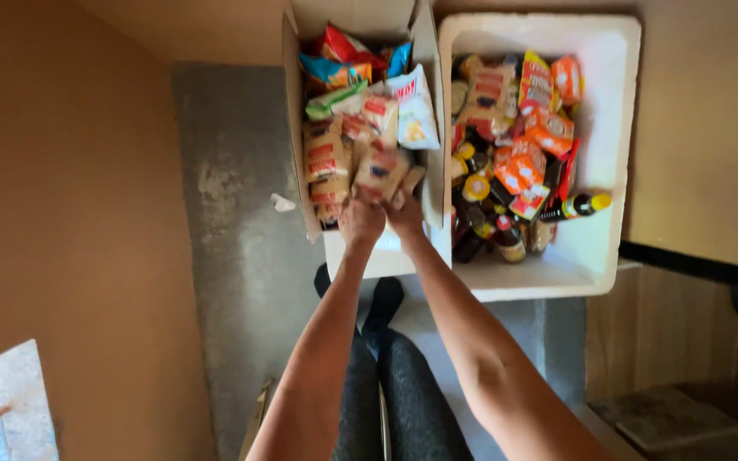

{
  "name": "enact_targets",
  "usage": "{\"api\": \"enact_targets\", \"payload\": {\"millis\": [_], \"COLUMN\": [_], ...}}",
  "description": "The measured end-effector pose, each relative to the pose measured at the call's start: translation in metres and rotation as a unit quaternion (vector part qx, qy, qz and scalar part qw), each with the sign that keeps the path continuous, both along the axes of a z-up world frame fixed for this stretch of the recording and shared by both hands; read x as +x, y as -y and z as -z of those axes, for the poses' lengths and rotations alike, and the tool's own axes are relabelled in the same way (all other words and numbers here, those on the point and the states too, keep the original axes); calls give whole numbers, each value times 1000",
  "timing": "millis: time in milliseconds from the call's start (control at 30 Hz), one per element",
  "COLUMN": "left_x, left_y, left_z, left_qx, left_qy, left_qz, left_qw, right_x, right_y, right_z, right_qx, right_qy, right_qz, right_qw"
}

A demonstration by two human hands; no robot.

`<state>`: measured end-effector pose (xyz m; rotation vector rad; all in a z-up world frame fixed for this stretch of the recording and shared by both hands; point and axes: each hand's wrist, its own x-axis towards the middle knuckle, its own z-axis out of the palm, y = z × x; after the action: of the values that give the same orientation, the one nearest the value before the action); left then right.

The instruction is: The recorder is taking small packets of sugar from a box and placing them neatly on a glass shelf.

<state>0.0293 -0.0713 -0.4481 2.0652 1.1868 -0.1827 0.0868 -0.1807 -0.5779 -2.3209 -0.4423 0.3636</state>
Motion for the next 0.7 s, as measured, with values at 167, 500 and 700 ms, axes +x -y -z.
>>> {"api": "enact_targets", "payload": {"millis": [167, 500, 700], "left_x": [-13, -37, -57], "left_y": [-1, -13, -27], "left_z": [43, 27, -53], "left_qx": [-64, -100, -83], "left_qy": [121, 335, 366], "left_qz": [-26, -89, -87], "left_qw": [990, 933, 923], "right_x": [-10, -7, -23], "right_y": [-20, -4, 34], "right_z": [-29, -38, -206], "right_qx": [168, 229, 382], "right_qy": [-494, -444, -427], "right_qz": [213, 166, 3], "right_qw": [826, 850, 820]}}
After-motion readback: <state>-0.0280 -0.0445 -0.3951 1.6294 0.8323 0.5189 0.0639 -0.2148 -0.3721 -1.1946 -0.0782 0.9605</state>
